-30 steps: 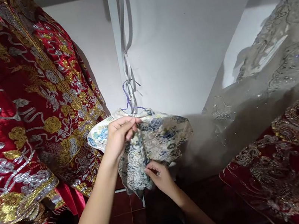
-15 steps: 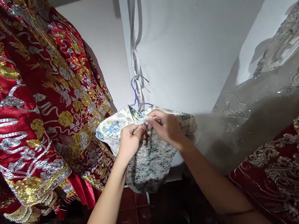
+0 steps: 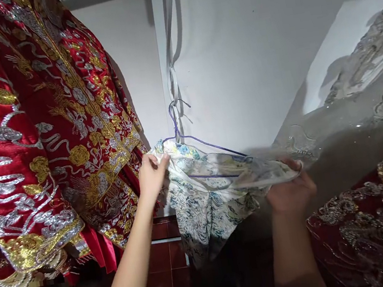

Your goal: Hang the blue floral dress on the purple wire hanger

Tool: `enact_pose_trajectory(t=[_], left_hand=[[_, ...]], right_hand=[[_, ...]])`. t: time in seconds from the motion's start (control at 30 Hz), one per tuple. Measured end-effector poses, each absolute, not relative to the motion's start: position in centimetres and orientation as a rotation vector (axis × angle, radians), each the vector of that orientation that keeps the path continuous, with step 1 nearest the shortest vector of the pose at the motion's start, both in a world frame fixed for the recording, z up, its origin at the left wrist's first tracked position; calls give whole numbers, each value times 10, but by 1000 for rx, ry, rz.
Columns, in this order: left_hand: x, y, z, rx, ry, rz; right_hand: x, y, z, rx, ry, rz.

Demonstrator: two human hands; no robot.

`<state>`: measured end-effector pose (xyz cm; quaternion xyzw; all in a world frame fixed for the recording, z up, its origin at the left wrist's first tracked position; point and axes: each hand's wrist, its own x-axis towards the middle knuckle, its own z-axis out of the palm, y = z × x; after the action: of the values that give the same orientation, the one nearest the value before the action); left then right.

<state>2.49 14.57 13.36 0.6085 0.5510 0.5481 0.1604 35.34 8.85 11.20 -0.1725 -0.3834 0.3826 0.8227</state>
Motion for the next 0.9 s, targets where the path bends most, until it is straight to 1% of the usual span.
enact_pose_trajectory(t=[0.07, 0.1, 0.2, 0.3, 0.4, 0.47, 0.6, 0.67, 0.73, 0.83, 0.9], left_hand=[[19, 162, 140, 1702, 1605, 1740], [18, 167, 142, 1702, 1547, 1786], [15, 171, 140, 1635, 1248, 1830], [9, 160, 136, 1351, 975, 1797], [-5, 142, 130, 989, 737, 1645], [-16, 129, 122, 760, 636, 1606], [-21, 102, 92, 318, 548, 1676], [-8, 87, 75, 201, 523, 1711], [14, 70, 61, 185, 522, 1707], [52, 42, 49, 337, 576, 1583], [70, 24, 48, 543, 643, 1496]], right_hand=[[352, 94, 89, -186, -495, 1002], [351, 98, 79, -179, -378, 1030], [346, 114, 52, -350, -194, 1048], [339, 126, 32, -594, -213, 1162], [324, 130, 17, -752, -257, 1275], [309, 128, 9, -806, -266, 1329], [273, 118, 1, -913, -285, 1379], [252, 108, 3, -970, -371, 1361], [230, 95, 10, -1016, -618, 1453], [200, 71, 23, -991, -1065, 1697], [187, 59, 31, -933, -1214, 1744]])
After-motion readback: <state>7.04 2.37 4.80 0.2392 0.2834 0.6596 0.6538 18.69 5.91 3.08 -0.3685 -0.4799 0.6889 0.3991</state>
